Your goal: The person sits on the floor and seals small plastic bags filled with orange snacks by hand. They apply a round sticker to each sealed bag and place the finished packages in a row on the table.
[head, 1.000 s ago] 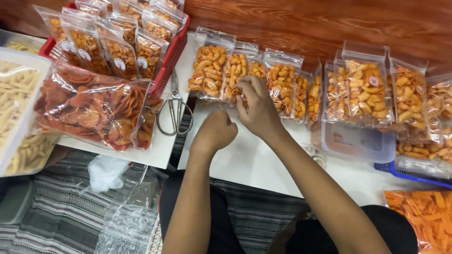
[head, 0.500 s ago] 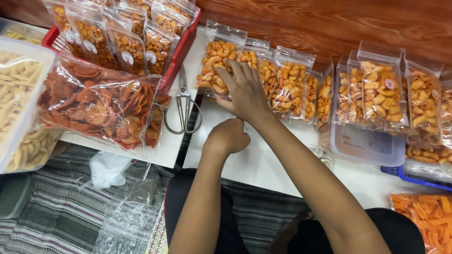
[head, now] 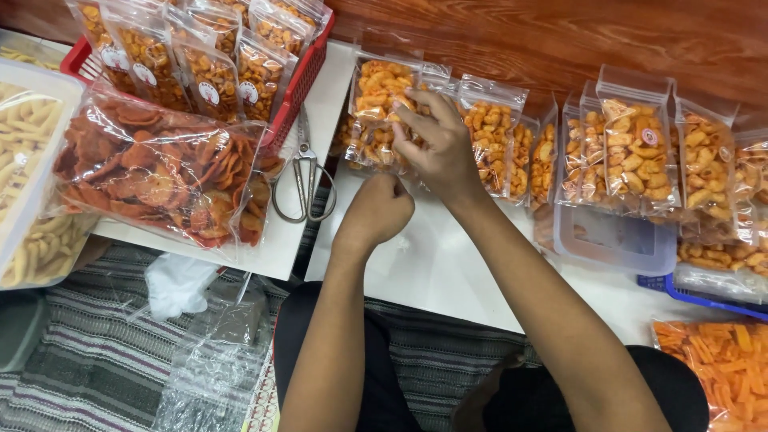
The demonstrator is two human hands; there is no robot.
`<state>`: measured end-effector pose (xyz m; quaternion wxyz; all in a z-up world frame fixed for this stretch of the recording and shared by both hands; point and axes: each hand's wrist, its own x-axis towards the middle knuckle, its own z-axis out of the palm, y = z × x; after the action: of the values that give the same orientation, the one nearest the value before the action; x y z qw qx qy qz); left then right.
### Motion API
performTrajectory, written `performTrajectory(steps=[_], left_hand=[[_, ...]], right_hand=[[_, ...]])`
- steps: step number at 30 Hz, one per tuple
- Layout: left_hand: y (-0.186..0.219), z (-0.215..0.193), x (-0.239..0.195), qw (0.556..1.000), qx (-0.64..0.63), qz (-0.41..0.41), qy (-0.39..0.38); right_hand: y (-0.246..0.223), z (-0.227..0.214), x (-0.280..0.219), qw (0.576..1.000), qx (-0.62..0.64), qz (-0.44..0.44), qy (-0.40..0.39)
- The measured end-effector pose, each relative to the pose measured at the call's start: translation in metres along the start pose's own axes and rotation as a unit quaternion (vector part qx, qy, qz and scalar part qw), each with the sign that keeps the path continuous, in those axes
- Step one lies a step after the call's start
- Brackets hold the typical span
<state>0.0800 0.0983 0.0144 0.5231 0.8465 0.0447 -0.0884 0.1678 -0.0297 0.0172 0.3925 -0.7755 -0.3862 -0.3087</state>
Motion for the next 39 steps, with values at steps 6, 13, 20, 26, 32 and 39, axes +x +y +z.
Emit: performTrajectory(steps=[6, 13, 20, 26, 32, 39], left_hand=[[0.023, -0.008, -0.008, 0.962, -0.269, -0.023, -0.029], [0.060, -0.009, -0.028, 0.878, -0.471, 0.077, -0.037], [0.056, 0.027, -0.025, 0.919, -0.343, 0.183, -0.073], [0.068, 0.029, -0.046, 0.934, -0.265, 0.140, -0.193], [0.057, 0.042, -0.072, 0.964, -0.052, 0.011, -0.262], [0.043, 0.065, -0.076, 0.965, -0.025, -0.045, -0.257]], right_hand=[[-0.031, -0.059, -0.004, 1.000, 0.024, -0.010, 0.017], [-0.066, -0.126, -0.032, 0.999, 0.041, 0.018, -0.009], [-0.082, -0.162, -0.069, 0.993, 0.071, 0.058, -0.080], [-0.060, -0.197, -0.089, 0.987, 0.046, 0.122, -0.093], [-0.044, -0.211, -0.116, 0.949, 0.021, 0.290, -0.124], [-0.058, -0.226, -0.103, 0.837, -0.110, 0.456, -0.280]])
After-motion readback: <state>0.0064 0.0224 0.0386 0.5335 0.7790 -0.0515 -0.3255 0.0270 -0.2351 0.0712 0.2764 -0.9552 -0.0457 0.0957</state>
